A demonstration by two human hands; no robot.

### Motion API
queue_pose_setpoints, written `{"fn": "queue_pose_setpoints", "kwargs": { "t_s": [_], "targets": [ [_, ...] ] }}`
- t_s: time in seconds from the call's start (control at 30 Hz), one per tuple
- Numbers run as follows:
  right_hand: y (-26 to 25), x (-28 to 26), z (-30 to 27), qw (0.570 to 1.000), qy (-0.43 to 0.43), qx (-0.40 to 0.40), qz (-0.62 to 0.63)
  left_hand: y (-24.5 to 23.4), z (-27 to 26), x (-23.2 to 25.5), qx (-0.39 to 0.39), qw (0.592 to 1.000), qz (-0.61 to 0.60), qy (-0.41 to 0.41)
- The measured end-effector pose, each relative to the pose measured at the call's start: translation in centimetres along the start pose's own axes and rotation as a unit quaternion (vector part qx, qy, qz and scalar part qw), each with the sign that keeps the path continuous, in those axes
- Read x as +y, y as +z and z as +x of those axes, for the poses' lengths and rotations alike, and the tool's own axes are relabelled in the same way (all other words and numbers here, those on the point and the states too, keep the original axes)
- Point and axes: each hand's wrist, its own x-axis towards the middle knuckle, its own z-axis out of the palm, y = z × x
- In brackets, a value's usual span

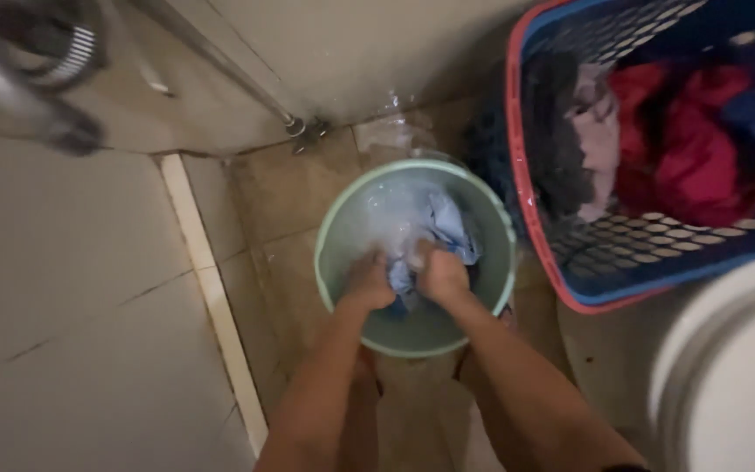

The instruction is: Hand washing clothes in a bucket within a bathroom.

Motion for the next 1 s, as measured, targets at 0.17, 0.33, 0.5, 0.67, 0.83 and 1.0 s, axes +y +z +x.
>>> {"fn": "queue_pose_setpoints", "kwargs": {
  "t_s": [0.17,0.33,0.5,0.67,0.83,1.0],
  "targets": [
    [-8.5,-3.9,-7.3,0.974,-0.021,0.114,0.196,-1.4,-7.3,1.5,0.112,0.973,-0.174,0.103],
    [-18.9,-12.1,-16.2,0.937,-0.129,0.121,0.303,-5.2,-15.2,5.9,0.233,0.935,-0.181,0.196],
    [-28.4,-18.7,-23.5,0.916,-0.206,0.104,0.327,-7.8,-21.2,9.6,0.180,0.807,-0.483,0.289],
    [-32.7,-20.8,-28.2,0.882,-0.235,0.078,0.402,-11.8,-25.8,13.5,0.192,0.706,-0.627,0.268],
    [-32.8,-15.7,-28.7,0.813,-0.202,0.058,0.543,-16.8,-29.3,17.4,0.200,0.550,-0.779,0.225],
    [-33.6,-11.5,-27.4,0.676,0.003,0.044,0.735,-18.3,-30.1,19.5,0.202,0.368,-0.892,0.168]
  ]
}}
